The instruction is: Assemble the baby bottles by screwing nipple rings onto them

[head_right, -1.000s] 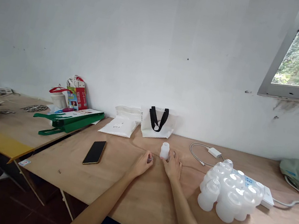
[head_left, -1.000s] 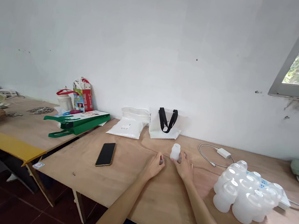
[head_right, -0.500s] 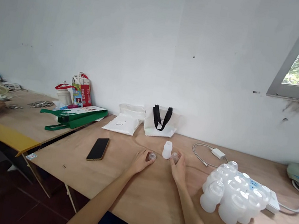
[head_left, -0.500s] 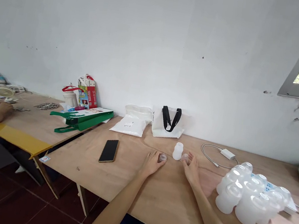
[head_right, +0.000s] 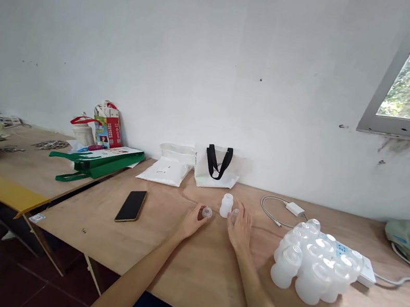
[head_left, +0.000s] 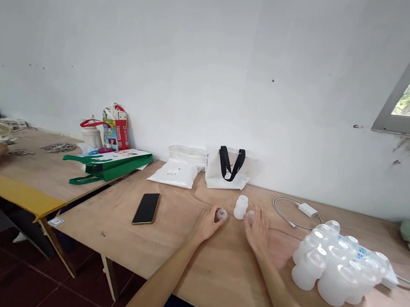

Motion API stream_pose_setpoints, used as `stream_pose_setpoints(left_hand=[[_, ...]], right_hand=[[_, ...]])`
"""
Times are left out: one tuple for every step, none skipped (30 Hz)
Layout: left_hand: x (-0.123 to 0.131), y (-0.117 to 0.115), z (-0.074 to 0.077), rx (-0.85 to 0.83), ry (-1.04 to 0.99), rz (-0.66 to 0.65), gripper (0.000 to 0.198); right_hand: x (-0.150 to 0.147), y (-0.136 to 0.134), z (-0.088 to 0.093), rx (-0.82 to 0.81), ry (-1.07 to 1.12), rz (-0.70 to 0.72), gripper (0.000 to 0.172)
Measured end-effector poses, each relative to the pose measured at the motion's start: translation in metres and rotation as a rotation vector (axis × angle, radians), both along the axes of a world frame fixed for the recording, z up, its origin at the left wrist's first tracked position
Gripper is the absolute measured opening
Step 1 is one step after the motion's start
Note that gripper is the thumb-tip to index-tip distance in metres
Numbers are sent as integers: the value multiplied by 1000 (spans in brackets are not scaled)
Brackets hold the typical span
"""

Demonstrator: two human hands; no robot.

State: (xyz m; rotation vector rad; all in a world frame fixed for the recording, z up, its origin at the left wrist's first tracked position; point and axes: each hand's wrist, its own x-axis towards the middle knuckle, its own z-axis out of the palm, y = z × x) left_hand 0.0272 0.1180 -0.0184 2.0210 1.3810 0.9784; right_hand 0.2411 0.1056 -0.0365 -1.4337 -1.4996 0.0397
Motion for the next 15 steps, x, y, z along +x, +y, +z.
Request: stream_pose_setpoints(left_hand=[[1,0,0,3,-27,-4,35],[1,0,0,7,-54,-10,36],[2,0,0,13,-81,-15,36],[2,0,1,20,-109,-21,37],[3,0,1,28,-135,-26,37],[3,0,2,36,-161,-32,36],[4,1,2,45,-184,-41,36],[5,0,3,54,-205,-53,36],[5,0,4,65,-224,-69,35],[6,-1,5,78,-240,-91,35],[7,-2,5,92,-253,-116,35],[8,-4,6,107,-262,-144,35],[9,-5,7,123,-267,-175,36],[10,-7,8,138,-271,-206,37],[11,-9,9,152,-275,-235,38]], right_hand=[[-2,0,3,20,-19,12,56],[-3,1,5,41,-33,23,55],[-4,1,8,61,-43,32,55],[-5,1,10,82,-48,42,54],[-6,0,12,100,-51,57,54],[-7,-1,13,116,-54,79,52],[-8,-3,14,127,-56,110,50],[-9,-5,15,134,-57,149,48],[-11,-7,15,136,-56,188,46],[-14,-10,15,134,-49,224,44],[-17,-12,15,127,-36,255,43],[-20,-14,15,116,-15,282,42],[-22,-15,15,101,10,307,41],[-24,-16,14,83,38,334,40],[-26,-16,13,63,70,362,38]])
